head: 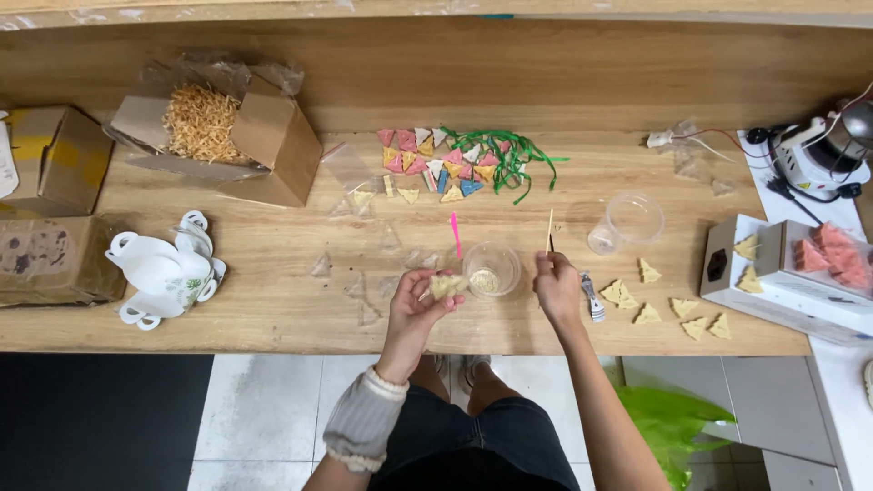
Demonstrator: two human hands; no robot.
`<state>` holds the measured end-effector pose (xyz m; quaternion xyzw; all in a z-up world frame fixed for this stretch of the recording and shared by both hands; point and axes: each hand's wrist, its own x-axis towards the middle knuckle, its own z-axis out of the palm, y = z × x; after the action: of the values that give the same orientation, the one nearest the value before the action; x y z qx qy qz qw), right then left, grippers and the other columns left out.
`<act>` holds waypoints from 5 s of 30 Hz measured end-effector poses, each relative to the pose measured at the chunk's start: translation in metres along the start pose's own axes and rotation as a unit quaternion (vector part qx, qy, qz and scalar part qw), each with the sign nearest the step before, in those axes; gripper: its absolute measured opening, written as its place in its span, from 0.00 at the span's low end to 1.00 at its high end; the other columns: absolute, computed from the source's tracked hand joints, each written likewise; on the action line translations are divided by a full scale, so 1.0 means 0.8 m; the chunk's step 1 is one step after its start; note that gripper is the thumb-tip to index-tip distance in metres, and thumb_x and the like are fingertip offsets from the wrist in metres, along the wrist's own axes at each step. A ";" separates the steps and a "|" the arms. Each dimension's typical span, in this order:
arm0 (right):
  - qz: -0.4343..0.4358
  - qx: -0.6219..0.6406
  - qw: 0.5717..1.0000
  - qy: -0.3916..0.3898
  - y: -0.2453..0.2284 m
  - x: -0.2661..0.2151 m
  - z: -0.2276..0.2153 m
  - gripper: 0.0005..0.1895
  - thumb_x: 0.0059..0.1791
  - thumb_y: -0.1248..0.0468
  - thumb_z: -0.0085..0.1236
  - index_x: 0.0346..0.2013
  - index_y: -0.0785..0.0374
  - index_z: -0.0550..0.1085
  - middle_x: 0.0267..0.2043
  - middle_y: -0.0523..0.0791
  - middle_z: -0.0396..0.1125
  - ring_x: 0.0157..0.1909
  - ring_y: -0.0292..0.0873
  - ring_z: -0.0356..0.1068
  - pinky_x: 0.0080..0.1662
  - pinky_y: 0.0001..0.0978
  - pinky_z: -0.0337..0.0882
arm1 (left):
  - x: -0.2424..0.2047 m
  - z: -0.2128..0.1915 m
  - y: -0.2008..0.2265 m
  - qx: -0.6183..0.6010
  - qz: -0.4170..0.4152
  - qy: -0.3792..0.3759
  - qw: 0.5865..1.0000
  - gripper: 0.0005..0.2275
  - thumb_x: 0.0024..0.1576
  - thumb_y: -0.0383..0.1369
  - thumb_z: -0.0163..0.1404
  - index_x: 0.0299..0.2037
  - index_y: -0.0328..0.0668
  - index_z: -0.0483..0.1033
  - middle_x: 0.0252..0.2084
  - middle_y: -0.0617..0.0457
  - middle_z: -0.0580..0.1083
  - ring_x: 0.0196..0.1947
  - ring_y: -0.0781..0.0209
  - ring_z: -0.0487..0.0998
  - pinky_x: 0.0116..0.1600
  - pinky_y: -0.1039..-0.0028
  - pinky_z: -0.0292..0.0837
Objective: The user is seen decorating small triangle shaped scented wax melts using a toothpick and a brush.
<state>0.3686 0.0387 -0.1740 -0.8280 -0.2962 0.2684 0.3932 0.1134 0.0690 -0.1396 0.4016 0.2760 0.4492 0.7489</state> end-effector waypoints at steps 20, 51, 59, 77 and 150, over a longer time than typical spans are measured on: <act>0.022 -0.123 0.981 0.146 0.181 -0.013 -0.071 0.18 0.51 0.50 0.63 0.32 0.63 0.81 0.30 0.57 0.74 0.36 0.58 0.74 0.45 0.47 0.72 | 0.045 0.013 0.001 0.045 -0.001 -0.011 0.999 0.22 0.58 0.21 0.54 0.64 0.37 0.69 0.61 0.53 0.68 0.46 0.64 0.78 0.49 0.71 0.81; 0.019 -0.490 0.871 0.029 0.173 0.058 -0.039 0.19 0.50 0.52 0.57 0.49 0.61 0.78 0.62 0.51 0.59 0.64 0.52 0.59 0.59 0.47 0.63 | -0.046 -0.035 0.061 0.056 0.011 0.056 0.997 0.21 0.58 0.22 0.53 0.63 0.34 0.67 0.58 0.49 0.70 0.47 0.67 0.77 0.51 0.71 0.78; -0.040 -0.458 0.885 0.078 0.150 0.039 -0.050 0.12 0.54 0.58 0.51 0.41 0.60 0.80 0.46 0.51 0.72 0.50 0.53 0.70 0.55 0.47 0.66 | -0.053 -0.045 0.048 0.091 0.020 0.083 0.992 0.22 0.58 0.24 0.55 0.63 0.34 0.69 0.60 0.49 0.70 0.49 0.67 0.74 0.49 0.72 0.76; -0.180 0.391 0.835 -0.343 -0.032 -0.054 -0.155 0.06 0.55 0.66 0.56 0.38 0.67 0.75 0.31 0.48 0.71 0.31 0.40 0.67 0.39 0.33 0.68 | 0.090 0.059 0.025 0.533 0.225 -0.189 0.793 0.23 0.48 0.35 0.62 0.53 0.33 0.73 0.49 0.40 0.75 0.47 0.45 0.79 0.53 0.63 0.75; -0.115 0.289 0.918 -0.246 -0.001 0.029 -0.103 0.07 0.55 0.64 0.56 0.37 0.65 0.74 0.25 0.41 0.66 0.25 0.32 0.62 0.28 0.23 0.61 | 0.084 0.041 -0.014 0.485 0.251 -0.201 0.813 0.22 0.53 0.36 0.60 0.56 0.33 0.77 0.50 0.43 0.76 0.52 0.47 0.75 0.58 0.61 0.71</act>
<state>0.4401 0.0149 -0.1335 -0.5464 -0.3861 0.4910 0.5580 0.1739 0.1142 -0.1351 0.8493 0.1913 0.3386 0.3569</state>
